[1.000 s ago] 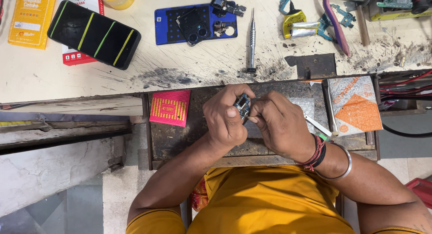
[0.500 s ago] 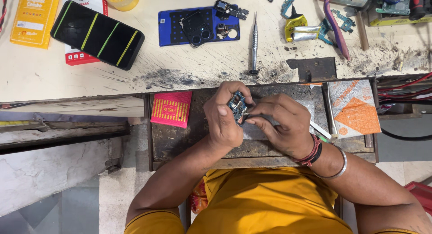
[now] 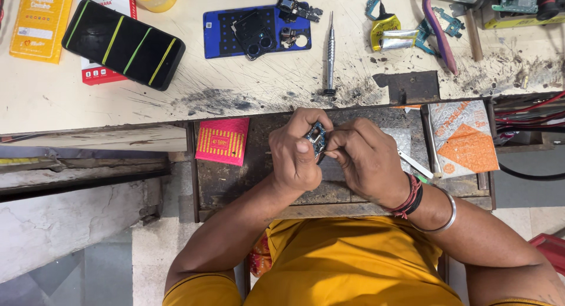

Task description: The person disassembles a smartphone at a repair workbench, lifting out the battery and separating the main board from the housing. They use a screwdriver and tweezers to pry and reposition small internal components, then continue working on the exposed board with their fingers.

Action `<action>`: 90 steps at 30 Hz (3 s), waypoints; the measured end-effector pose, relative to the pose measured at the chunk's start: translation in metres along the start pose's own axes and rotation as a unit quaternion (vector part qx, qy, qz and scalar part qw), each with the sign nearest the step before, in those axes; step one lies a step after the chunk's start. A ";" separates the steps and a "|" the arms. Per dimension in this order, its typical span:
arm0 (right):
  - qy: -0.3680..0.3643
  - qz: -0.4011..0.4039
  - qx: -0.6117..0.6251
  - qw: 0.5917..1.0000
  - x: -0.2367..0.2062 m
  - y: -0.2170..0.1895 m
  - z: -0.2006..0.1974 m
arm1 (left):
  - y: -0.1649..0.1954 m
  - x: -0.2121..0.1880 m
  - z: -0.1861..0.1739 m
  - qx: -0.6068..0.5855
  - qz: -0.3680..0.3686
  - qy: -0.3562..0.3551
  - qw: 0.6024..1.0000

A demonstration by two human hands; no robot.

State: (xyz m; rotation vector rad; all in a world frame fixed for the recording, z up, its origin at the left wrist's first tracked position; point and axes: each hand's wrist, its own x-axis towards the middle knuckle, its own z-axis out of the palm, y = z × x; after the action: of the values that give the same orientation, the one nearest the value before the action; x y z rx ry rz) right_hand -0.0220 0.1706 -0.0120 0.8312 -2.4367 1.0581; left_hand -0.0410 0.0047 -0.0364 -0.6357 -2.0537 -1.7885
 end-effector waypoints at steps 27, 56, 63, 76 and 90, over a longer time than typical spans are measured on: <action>0.055 0.038 0.090 0.994 -0.036 -0.015 0.022 | -0.012 0.014 -0.004 -0.128 -0.006 0.051 0.990; -0.104 -0.117 -0.078 0.985 0.015 0.012 -0.011 | -0.005 0.014 0.000 0.026 0.003 -0.060 0.998; -0.090 -0.143 -0.021 0.985 0.010 0.018 -0.011 | 0.003 0.016 -0.002 -0.058 -0.040 -0.083 0.994; -0.127 -0.202 0.037 0.970 0.012 0.022 -0.017 | -0.003 0.016 0.002 -0.148 -0.087 -0.108 0.979; -0.109 -0.189 0.123 0.968 -0.002 0.040 -0.015 | -0.019 0.018 -0.014 -0.460 -0.205 -0.142 0.852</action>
State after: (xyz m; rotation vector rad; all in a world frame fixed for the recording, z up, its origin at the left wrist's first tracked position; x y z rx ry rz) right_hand -0.0449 0.2046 -0.0241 1.4957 -2.2057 1.1794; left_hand -0.0668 -0.0096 -0.0408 -0.7565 -1.4213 -3.1308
